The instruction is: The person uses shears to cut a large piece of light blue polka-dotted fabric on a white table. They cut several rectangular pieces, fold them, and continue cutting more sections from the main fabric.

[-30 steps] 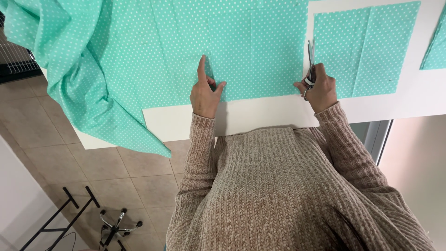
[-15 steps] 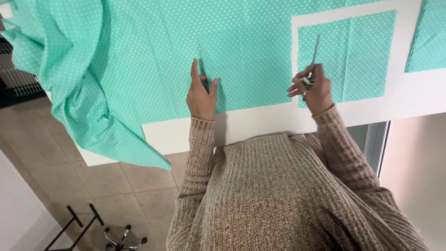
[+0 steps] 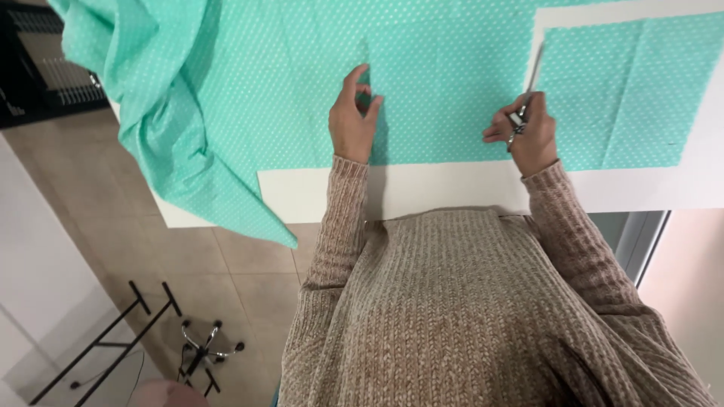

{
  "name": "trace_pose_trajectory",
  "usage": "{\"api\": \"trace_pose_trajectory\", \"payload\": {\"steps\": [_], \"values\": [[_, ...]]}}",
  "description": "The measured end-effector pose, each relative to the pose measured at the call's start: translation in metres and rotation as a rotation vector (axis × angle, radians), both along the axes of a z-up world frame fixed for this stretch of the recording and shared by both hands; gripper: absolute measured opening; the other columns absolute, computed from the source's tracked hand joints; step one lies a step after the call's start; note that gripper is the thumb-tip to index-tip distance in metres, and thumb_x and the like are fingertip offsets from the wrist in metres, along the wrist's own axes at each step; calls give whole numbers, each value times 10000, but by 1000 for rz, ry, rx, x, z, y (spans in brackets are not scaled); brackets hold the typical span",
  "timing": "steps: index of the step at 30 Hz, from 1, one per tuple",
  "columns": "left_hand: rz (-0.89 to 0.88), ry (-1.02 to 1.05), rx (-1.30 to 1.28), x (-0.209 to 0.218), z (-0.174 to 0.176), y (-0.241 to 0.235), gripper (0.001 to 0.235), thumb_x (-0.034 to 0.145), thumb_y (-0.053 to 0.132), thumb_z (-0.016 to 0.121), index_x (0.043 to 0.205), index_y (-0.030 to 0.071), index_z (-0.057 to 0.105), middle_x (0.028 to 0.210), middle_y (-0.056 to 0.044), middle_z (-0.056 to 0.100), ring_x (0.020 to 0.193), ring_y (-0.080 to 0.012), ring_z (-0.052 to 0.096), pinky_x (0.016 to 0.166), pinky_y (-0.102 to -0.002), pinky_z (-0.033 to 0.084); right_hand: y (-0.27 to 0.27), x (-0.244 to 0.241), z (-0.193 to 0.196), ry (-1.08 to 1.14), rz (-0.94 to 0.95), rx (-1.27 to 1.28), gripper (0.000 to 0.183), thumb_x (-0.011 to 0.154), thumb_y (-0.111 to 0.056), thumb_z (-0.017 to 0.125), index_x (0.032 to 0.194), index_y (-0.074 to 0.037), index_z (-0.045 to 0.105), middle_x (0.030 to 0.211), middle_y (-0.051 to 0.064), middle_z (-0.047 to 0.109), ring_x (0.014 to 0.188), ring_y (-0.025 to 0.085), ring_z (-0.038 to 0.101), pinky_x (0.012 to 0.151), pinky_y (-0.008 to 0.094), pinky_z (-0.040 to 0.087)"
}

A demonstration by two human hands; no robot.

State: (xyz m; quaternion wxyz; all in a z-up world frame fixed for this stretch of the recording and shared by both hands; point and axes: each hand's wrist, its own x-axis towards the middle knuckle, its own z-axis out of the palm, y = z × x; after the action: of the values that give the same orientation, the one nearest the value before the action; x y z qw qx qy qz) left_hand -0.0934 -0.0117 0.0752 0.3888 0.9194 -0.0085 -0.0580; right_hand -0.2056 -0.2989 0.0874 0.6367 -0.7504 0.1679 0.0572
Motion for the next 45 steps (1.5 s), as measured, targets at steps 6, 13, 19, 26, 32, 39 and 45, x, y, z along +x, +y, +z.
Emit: {"api": "trace_pose_trajectory", "payload": {"steps": [6,13,19,26,32,39,45], "values": [[29,45,-59,4,6,0,663,777,15,841,1347,224,574,849,66,702,637,-64,593,620,-240,530,-2,1,2,2,6,-28,282,1031,108,602,1081,-11,352,902,163,606,731,275,707,624,342,625],[-59,-215,-18,-5,-3,-17,531,833,-4,776,1289,186,580,1198,-36,605,1004,-171,635,849,-299,590,-44,-9,-7,12,95,-210,434,913,28,789,1154,7,428,825,106,608,594,211,642,477,300,556],[-535,-220,467,-7,-19,-65,570,1098,546,511,1578,300,326,1664,3,180,1543,-303,163,1297,-574,168,-108,2,50,-2,256,-360,481,869,147,782,1301,131,571,1004,243,694,734,294,699,629,315,619],[-500,-208,503,-11,-27,-83,666,1093,605,398,1653,279,247,1718,-2,17,1592,-297,-27,1310,-619,0,-183,70,67,433,536,-497,413,736,-149,864,1113,-31,744,770,161,756,582,232,678,577,323,566],[-328,-136,549,-39,-22,-132,661,1080,596,280,1647,260,231,1718,-41,77,1588,-315,3,1301,-589,-9,-223,142,20,546,897,-527,408,681,-243,880,1032,-61,780,689,124,768,462,210,595,489,280,484],[-52,-210,485,-54,-32,-166,690,1072,567,339,1629,169,260,1706,-142,134,1583,-349,81,1275,-565,42,-225,181,16,431,971,-256,323,650,-96,937,909,-42,751,525,167,666,395,204,556,483,296,490],[-40,-218,507,-52,-35,-168,683,1080,560,312,1642,189,195,1716,-124,62,1587,-339,25,1285,-573,17,-210,207,12,427,1042,-281,341,629,-142,956,893,-63,755,587,142,711,407,190,575,494,292,501]]}}
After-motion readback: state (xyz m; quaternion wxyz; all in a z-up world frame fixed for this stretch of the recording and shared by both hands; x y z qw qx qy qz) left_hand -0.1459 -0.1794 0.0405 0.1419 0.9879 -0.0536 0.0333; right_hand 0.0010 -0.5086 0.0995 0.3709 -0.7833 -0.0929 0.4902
